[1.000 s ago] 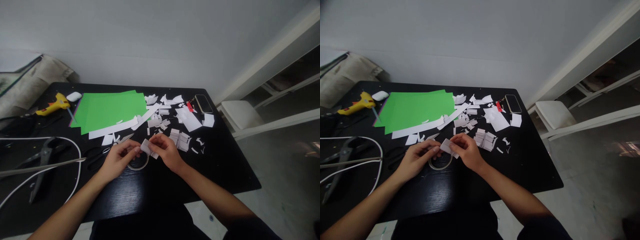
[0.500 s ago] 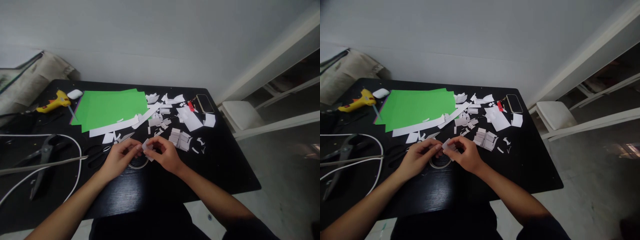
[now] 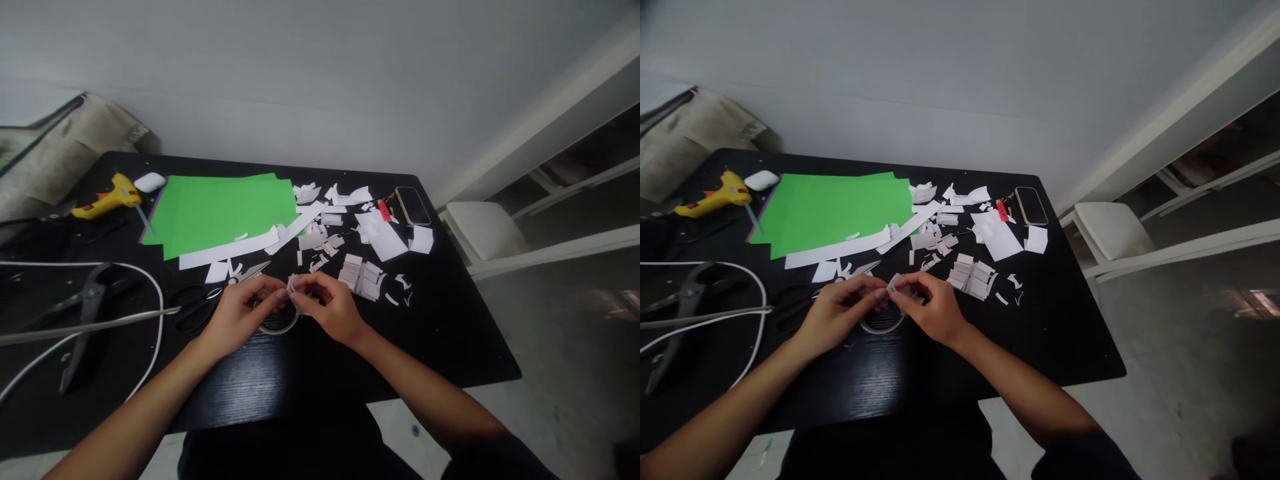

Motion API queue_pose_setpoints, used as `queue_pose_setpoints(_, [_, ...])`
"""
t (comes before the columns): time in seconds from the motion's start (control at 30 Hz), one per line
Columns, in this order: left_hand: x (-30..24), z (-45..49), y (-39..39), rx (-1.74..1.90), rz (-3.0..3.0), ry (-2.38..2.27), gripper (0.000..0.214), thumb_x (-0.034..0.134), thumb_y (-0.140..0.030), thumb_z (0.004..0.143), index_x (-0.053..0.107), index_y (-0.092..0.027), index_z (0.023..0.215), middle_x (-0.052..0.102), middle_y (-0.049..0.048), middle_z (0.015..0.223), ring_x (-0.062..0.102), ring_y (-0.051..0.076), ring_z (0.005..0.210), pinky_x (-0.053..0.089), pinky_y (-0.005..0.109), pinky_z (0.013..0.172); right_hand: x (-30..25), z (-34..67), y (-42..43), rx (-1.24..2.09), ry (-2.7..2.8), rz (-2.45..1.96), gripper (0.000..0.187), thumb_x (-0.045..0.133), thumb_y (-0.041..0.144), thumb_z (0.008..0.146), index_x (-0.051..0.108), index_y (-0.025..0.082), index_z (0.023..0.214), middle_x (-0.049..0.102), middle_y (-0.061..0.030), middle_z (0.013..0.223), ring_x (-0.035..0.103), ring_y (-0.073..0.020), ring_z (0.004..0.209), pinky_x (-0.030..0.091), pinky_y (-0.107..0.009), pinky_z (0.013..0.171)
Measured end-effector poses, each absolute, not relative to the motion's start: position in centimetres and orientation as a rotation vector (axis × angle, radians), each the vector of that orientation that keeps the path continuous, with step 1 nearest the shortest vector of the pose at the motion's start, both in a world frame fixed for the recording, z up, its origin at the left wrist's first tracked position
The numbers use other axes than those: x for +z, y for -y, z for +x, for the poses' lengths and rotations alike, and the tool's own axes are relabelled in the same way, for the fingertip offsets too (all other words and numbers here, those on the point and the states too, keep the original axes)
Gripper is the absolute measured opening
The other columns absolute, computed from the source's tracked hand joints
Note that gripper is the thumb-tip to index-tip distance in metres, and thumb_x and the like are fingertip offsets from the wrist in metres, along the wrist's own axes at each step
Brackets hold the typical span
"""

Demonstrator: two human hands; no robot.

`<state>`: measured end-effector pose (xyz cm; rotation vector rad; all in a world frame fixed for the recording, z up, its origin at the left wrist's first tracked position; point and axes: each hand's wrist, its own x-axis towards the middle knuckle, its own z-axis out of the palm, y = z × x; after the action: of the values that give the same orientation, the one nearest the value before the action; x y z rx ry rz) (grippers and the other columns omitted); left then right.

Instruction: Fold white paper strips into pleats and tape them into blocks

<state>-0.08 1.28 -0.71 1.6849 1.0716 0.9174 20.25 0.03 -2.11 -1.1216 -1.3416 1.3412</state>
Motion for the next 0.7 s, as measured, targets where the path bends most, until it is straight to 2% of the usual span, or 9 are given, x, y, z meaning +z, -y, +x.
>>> queue_pose_setpoints(0.3, [-1.28,-0.36,-1.13,0.886,1.749,-1.116,0.019,0.068,-0.037,0.096,0.076,-0.020,0.101,0.078,0.0018,0.078,0.072,0.015,0.068,0.054,0.025,0.060,-2.01,20.27,0.28,1.171,1.488,-1.146,0.016,0.077,0.034,0.089,0.075,0.023,0.100,0.078,-0.0077,0.109,0.074,-0.0242,0.101,0.059,-0.039,0.091])
queue_pose_setpoints(0.47, [-1.19,-0.26,-1.16,0.881,1.752,-1.114,0.020,0.066,-0.037,0.097,0.075,-0.019,0.098,0.076,0.0014,0.076,0.070,0.015,0.066,0.053,0.024,0.060,-1.87,20.20,0.34,1.113,1.519,-1.168,0.013,0.074,0.034,0.091,0.075,0.023,0.099,0.079,-0.0076,0.109,0.076,-0.0236,0.097,0.060,-0.038,0.087])
queue_pose_setpoints(0.6, [-1.19,-0.24,-1.18,0.865,1.835,-1.112,0.018,0.065,-0.034,0.097,0.074,-0.019,0.094,0.072,-0.0002,0.072,0.064,0.013,0.062,0.048,0.022,0.055,-1.51,20.10,0.42,1.058,1.576,-1.143,0.008,0.075,0.031,0.090,0.076,0.024,0.094,0.080,-0.0078,0.115,0.075,-0.0257,0.108,0.058,-0.040,0.098])
queue_pose_setpoints(0.7, [-1.18,-0.22,-1.15,0.878,1.896,-1.116,0.014,0.064,-0.029,0.096,0.073,-0.019,0.094,0.070,-0.0018,0.071,0.061,0.011,0.059,0.046,0.021,0.053,-1.34,20.05,0.42,1.014,1.595,-1.148,0.006,0.074,0.029,0.091,0.076,0.024,0.092,0.079,-0.0085,0.114,0.075,-0.0262,0.110,0.057,-0.043,0.101])
